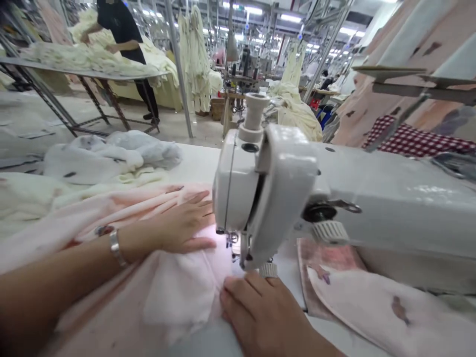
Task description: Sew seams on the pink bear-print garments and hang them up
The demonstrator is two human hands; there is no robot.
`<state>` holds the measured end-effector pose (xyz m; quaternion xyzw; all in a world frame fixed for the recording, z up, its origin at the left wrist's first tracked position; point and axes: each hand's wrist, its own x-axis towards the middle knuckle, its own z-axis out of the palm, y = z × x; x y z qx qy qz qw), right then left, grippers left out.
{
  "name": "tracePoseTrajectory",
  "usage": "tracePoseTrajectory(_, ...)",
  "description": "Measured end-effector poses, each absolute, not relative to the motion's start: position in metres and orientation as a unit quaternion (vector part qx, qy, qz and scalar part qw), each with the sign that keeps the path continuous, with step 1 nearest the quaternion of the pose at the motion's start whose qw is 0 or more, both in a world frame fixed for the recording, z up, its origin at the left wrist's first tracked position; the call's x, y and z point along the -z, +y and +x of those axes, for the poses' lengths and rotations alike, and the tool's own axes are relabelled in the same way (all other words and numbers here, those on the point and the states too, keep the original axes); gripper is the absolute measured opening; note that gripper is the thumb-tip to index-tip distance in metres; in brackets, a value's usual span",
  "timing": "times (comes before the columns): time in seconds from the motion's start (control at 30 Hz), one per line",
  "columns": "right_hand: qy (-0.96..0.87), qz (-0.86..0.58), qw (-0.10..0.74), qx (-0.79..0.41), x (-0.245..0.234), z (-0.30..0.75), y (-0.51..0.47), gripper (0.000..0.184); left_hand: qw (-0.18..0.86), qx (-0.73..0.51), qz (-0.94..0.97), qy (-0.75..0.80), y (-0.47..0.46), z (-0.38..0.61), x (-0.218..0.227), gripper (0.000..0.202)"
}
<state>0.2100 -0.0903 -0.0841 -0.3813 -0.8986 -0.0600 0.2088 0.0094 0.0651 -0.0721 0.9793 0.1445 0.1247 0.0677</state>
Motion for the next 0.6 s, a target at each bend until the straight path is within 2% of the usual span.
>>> tracePoseTrajectory(0.23,-0.885,-0.422,0.173,0.088,0.090,0.215,-0.063,0.024,0.027,-0.098,0.983,0.156,0.121,0.020,0.072,0.042)
tracePoseTrajectory(0.37,-0.873,-0.446,0.180,0.072,0.093,0.215,-0.061,0.024,0.023,-0.102,0.971,0.216,0.130,0.022,0.072,0.042)
tracePoseTrajectory(0.47,-0.862,-0.451,0.233,0.009,0.076,0.211,-0.072,0.019,0.011,-0.127,0.944,0.304,0.087,0.016,0.080,0.042)
tracePoseTrajectory(0.6,-0.845,-0.449,0.291,-0.020,0.053,0.210,-0.112,0.007,0.033,-0.154,0.896,0.414,-0.019,-0.009,0.105,0.055)
